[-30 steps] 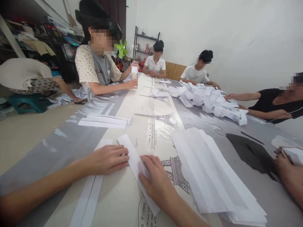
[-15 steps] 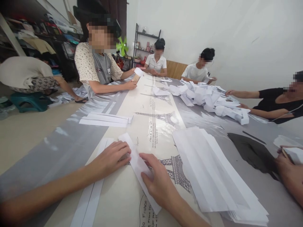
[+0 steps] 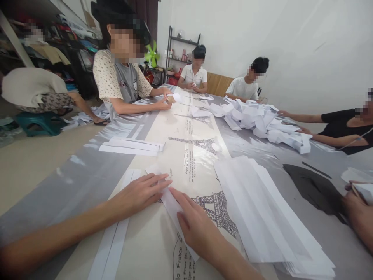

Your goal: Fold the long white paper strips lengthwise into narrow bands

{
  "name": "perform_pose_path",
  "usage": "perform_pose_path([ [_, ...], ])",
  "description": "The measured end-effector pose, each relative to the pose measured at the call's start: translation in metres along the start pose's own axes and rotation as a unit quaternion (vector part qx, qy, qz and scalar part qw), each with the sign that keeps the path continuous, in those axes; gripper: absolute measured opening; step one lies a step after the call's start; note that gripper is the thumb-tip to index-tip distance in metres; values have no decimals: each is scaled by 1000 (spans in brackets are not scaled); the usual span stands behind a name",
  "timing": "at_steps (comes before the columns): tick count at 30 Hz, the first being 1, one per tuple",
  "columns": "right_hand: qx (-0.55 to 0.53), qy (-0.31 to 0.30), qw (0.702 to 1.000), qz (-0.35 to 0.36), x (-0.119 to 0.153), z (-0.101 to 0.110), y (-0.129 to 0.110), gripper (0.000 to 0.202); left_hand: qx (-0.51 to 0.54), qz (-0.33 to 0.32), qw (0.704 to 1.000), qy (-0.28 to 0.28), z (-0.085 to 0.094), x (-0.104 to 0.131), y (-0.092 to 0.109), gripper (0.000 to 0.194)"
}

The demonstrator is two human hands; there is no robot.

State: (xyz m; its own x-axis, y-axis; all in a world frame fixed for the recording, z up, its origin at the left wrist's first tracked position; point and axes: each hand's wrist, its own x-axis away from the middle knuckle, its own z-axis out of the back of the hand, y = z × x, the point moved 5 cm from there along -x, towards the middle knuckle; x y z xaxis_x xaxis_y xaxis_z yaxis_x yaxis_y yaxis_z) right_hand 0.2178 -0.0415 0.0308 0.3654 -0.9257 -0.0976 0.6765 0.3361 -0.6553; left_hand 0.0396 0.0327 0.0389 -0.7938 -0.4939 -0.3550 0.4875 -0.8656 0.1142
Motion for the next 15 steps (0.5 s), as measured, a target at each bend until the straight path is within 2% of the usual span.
perform_pose_path([
  [4, 30, -40, 999, 13, 0, 0, -6, 69, -23, -6, 1000, 11, 0, 1, -1, 18],
  [7, 57, -17, 998, -6, 3, 8, -5, 67, -51, -8, 999, 17, -2, 2, 0, 17],
  [10, 96, -11, 995, -35, 5, 13, -4, 48, -72, -14, 997, 27, -3, 3, 1, 18],
  [12, 129, -21, 991, -31, 6, 11, -4, 34, -96, -27, 994, 50, -1, 4, 4, 18],
  [15, 191, -9, 982, -3, 6, 6, -6, 30, -147, -47, 984, 91, 5, 3, 9, 16],
])
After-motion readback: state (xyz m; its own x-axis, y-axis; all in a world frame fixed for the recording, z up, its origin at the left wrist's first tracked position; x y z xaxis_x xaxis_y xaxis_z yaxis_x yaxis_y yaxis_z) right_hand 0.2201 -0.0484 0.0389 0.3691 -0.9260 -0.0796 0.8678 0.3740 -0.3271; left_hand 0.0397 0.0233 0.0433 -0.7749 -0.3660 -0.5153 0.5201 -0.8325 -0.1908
